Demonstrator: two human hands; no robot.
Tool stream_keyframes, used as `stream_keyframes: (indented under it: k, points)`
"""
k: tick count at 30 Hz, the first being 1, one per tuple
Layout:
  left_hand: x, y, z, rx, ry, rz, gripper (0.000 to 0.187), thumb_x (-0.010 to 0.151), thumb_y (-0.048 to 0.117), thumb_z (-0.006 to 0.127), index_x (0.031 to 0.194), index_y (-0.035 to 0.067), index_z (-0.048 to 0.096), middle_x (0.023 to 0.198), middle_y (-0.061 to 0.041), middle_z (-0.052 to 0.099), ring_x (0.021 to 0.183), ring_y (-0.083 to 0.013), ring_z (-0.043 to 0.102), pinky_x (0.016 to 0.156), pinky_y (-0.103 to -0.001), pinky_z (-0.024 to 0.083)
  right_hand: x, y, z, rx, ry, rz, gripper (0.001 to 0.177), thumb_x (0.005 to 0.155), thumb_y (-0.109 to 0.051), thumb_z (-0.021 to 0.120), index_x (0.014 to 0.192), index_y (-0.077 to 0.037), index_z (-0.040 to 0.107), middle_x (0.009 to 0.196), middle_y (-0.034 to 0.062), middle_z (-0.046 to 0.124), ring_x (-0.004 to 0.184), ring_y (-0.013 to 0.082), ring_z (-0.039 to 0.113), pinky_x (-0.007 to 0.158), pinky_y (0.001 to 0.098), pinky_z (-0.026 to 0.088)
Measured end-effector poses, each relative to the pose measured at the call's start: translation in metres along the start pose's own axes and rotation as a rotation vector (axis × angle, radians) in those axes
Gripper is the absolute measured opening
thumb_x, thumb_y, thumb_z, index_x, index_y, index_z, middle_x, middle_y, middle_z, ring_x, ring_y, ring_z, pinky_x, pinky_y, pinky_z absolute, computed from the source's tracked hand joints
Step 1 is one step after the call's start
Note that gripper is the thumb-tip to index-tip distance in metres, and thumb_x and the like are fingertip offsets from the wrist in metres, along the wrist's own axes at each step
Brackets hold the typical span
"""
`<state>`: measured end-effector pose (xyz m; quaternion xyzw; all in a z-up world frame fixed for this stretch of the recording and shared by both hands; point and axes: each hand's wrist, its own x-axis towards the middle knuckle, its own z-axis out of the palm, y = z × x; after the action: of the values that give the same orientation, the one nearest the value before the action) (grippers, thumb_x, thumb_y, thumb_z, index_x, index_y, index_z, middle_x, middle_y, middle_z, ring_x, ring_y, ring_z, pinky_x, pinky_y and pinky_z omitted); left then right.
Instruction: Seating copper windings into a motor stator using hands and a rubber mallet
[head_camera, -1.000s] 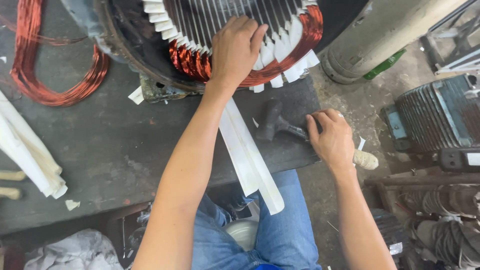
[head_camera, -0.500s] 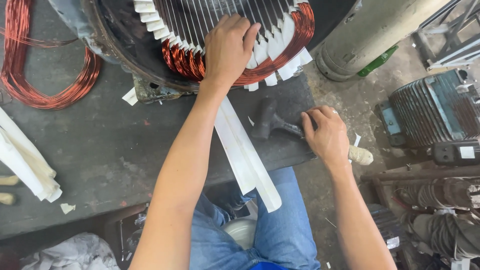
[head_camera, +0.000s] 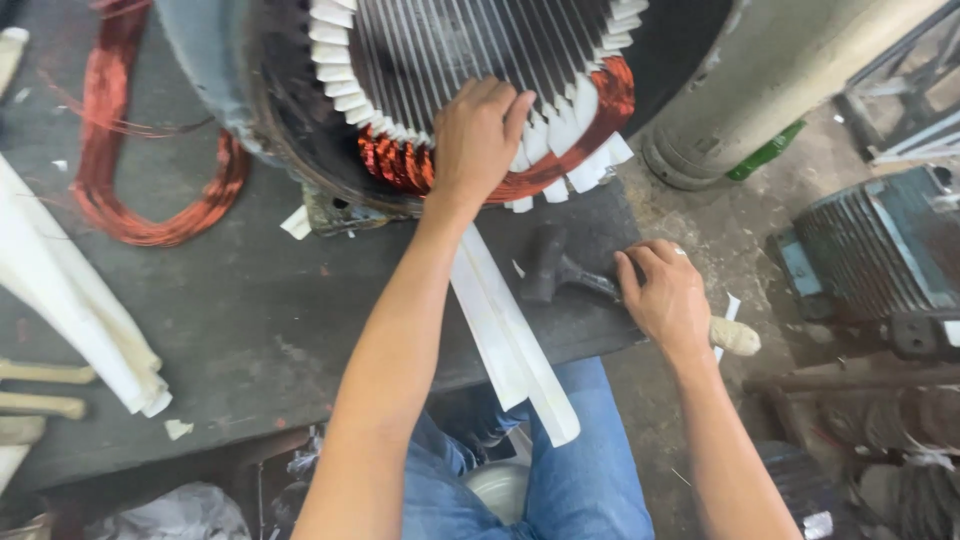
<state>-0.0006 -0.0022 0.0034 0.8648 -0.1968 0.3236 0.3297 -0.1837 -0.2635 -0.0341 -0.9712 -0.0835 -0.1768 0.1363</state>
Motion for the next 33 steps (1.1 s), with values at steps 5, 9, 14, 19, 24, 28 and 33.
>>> stream_keyframes:
  k: [5, 9, 14, 19, 24, 28, 33]
  points:
    - [-0.003, -0.003, 0.003, -0.028, 0.026, 0.036, 0.047, 0.114, 0.038, 0.049, 0.082, 0.007, 0.065, 0.077, -0.004, 0.064, 0.075, -0.0245, 0.069, 0.085, -0.052, 0.066, -0.005, 0.005, 0.004, -0.037, 0.011, 0.007, 0.029, 0.113, -0.025, 0.064, 0.106, -0.002, 0.081, 0.109, 0.0092, 0.076, 0.099, 0.0334, 0.071, 0.081, 0.0494, 0.058]
    - [-0.003, -0.008, 0.007, 0.008, 0.093, 0.094, 0.045, 0.113, 0.035, 0.052, 0.081, 0.006, 0.064, 0.077, -0.005, 0.064, 0.075, -0.0233, 0.063, 0.059, -0.040, 0.055, -0.003, 0.004, 0.003, -0.032, -0.014, 0.029, 0.031, 0.114, -0.026, 0.064, 0.108, 0.000, 0.081, 0.109, 0.0100, 0.076, 0.098, 0.0324, 0.070, 0.077, 0.0490, 0.058]
    - [-0.004, -0.010, 0.010, 0.004, 0.110, 0.123, 0.042, 0.112, 0.034, 0.051, 0.080, 0.008, 0.060, 0.076, -0.003, 0.059, 0.073, -0.0222, 0.059, 0.055, -0.038, 0.051, -0.007, 0.007, 0.006, -0.043, 0.025, -0.025, 0.029, 0.115, -0.023, 0.066, 0.106, 0.000, 0.081, 0.108, 0.0103, 0.075, 0.093, 0.0329, 0.070, 0.075, 0.0482, 0.057]
    - [-0.004, -0.009, 0.009, 0.008, 0.145, 0.140, 0.040, 0.111, 0.032, 0.053, 0.082, 0.007, 0.064, 0.079, -0.004, 0.062, 0.076, -0.0239, 0.062, 0.057, -0.039, 0.053, -0.008, 0.009, 0.008, -0.056, 0.022, -0.036, 0.029, 0.115, -0.021, 0.065, 0.106, 0.001, 0.081, 0.110, 0.0106, 0.076, 0.094, 0.0330, 0.071, 0.075, 0.0484, 0.057]
    - [-0.004, -0.007, 0.009, 0.014, 0.139, 0.122, 0.038, 0.110, 0.030, 0.054, 0.083, 0.006, 0.066, 0.079, -0.006, 0.063, 0.078, -0.0265, 0.065, 0.058, -0.042, 0.055, -0.010, 0.011, 0.009, -0.070, 0.041, -0.072, 0.027, 0.115, -0.019, 0.066, 0.106, 0.001, 0.082, 0.112, 0.0103, 0.076, 0.093, 0.0327, 0.071, 0.072, 0.0485, 0.057]
    - [-0.003, -0.008, 0.012, 0.011, 0.093, 0.081, 0.045, 0.111, 0.035, 0.048, 0.085, 0.007, 0.070, 0.081, -0.005, 0.068, 0.078, -0.0210, 0.067, 0.067, -0.037, 0.061, -0.009, 0.007, 0.007, -0.058, 0.046, -0.065, 0.026, 0.115, -0.018, 0.066, 0.104, 0.001, 0.080, 0.112, 0.0106, 0.076, 0.097, 0.0331, 0.071, 0.076, 0.0485, 0.056]
    - [-0.002, -0.007, 0.011, 0.005, 0.076, 0.070, 0.041, 0.110, 0.034, 0.051, 0.084, 0.007, 0.070, 0.081, -0.005, 0.069, 0.078, -0.0211, 0.068, 0.066, -0.038, 0.060, -0.011, 0.010, 0.010, -0.075, 0.049, -0.051, 0.028, 0.115, -0.020, 0.065, 0.106, 0.000, 0.081, 0.113, 0.0110, 0.077, 0.099, 0.0331, 0.072, 0.077, 0.0489, 0.058]
